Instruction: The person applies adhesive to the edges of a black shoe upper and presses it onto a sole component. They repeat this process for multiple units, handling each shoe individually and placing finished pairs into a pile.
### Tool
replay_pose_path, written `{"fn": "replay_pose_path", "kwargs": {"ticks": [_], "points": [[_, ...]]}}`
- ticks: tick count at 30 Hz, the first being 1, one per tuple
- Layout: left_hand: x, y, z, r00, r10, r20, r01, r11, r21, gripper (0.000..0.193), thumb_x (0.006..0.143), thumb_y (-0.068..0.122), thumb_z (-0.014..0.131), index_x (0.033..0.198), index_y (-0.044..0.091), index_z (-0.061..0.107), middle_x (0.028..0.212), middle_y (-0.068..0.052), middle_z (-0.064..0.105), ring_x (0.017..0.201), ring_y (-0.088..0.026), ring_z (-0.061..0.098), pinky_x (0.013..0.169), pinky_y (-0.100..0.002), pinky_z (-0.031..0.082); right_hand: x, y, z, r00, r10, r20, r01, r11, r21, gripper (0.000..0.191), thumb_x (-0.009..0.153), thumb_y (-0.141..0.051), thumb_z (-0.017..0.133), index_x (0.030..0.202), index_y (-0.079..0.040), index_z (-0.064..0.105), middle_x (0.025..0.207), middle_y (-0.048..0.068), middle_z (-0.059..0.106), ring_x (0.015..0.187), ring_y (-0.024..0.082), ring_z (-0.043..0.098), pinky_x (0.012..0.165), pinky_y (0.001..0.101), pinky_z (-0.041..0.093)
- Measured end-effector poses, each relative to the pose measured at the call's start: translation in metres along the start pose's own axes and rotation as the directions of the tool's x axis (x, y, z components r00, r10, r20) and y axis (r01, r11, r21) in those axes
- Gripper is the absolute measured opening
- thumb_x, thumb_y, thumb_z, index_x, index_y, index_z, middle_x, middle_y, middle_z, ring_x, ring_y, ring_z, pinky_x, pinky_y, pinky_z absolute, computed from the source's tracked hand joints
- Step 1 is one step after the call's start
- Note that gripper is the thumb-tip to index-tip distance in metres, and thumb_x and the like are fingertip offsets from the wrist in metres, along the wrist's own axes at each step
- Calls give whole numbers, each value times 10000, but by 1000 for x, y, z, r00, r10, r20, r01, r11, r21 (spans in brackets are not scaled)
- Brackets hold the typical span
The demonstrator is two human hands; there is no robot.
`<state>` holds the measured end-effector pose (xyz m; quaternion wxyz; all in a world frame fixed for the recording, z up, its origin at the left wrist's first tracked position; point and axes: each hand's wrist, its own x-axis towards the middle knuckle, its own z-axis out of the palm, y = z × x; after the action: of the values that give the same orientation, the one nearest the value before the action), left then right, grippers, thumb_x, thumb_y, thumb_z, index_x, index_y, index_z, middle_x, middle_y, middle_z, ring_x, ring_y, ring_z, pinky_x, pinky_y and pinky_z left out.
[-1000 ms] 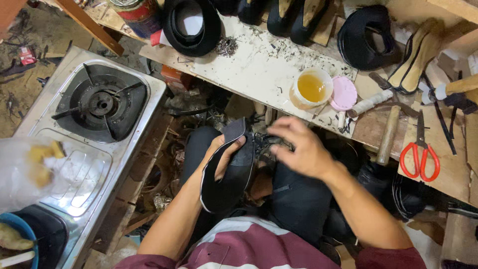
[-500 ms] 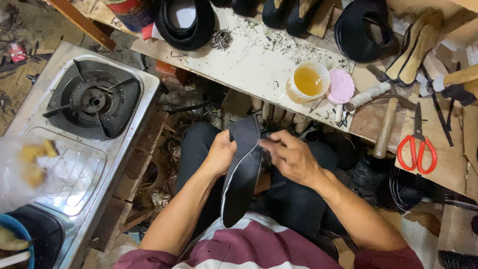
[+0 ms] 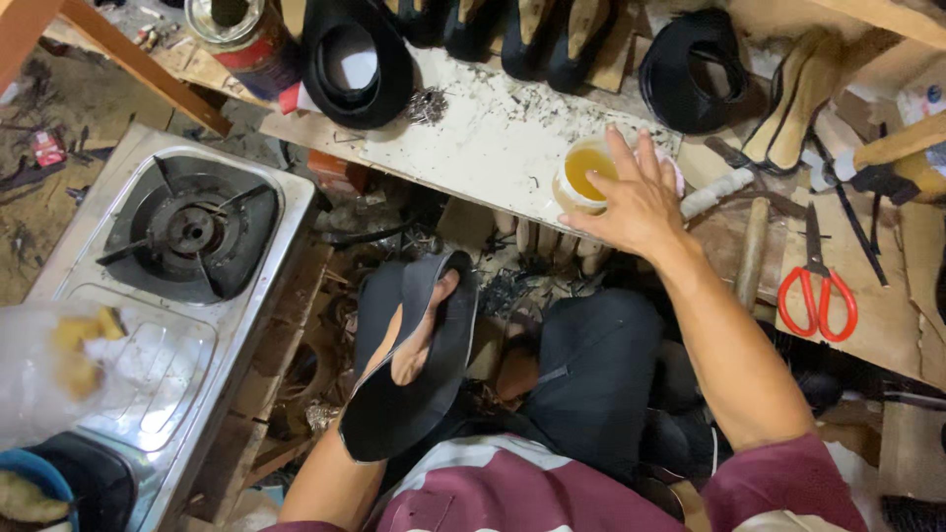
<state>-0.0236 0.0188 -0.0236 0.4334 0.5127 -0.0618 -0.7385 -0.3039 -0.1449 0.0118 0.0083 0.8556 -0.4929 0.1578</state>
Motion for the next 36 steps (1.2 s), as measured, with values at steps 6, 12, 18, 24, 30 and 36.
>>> {"fn": "replay_pose_path", "kwargs": {"ticks": [6, 12, 18, 24, 30, 36], "points": [[42, -5, -12, 976, 217, -36, -185, 899, 396, 307, 936, 371, 698, 976, 67, 723, 762, -63, 655, 588, -134, 580, 492, -303, 463, -19, -8, 8, 995, 55, -84, -42, 988, 145, 255, 890, -295, 822, 908, -46, 770, 1548, 118, 527, 1480, 379, 428, 1236, 483, 314], [69, -35, -2, 934, 238, 266, -228, 971, -71, 121, 927, 81, 632, 993, 7, 702, 855, -97, 732, 652, -166, 698, 577, -313, 583, -68, -71, 14, 992, -98, 81, 8, 683, 731, 304, 847, -76, 723, 1147, -27, 718, 1547, 198, 441, 1474, 355, 427, 1178, 476, 402], [64, -30, 4, 889, 343, 305, -316, 939, -136, 107, 959, 36, 634, 1022, -6, 709, 883, -97, 738, 698, -158, 708, 599, -291, 580, -88, -90, 27, 985, -164, 54, 66, 647, 759, 451, 798, 46, 623, 1222, -73, 721, 1628, 211, 365, 1525, 356, 370, 1181, 473, 421], [67, -34, 4, 891, 306, 335, -257, 949, -184, 89, 956, 51, 631, 998, 12, 699, 864, -102, 732, 685, -179, 711, 597, -331, 604, -88, -86, 33, 988, -135, -73, 148, 706, 693, 411, 826, 61, 667, 1212, -59, 742, 1605, 214, 378, 1503, 370, 403, 1169, 455, 446], [74, -21, -13, 859, 467, 211, -456, 884, -98, 108, 995, 47, 646, 1068, -3, 709, 934, -98, 714, 770, -182, 685, 660, -339, 580, -84, -82, 23, 937, -318, -147, 348, 792, 503, 362, 722, 54, 686, 1026, -100, 808, 1491, 203, 495, 1424, 371, 459, 1158, 493, 436], [70, -3, -26, 922, 355, 155, -278, 884, -376, 315, 946, 221, 637, 1204, 41, 661, 1107, -96, 717, 989, -227, 694, 861, -380, 582, -51, -24, 9, 979, 0, -204, 45, 975, 217, 308, 850, -82, 767, 1150, -10, 763, 1477, 239, 552, 1394, 402, 492, 1150, 502, 410]]}}
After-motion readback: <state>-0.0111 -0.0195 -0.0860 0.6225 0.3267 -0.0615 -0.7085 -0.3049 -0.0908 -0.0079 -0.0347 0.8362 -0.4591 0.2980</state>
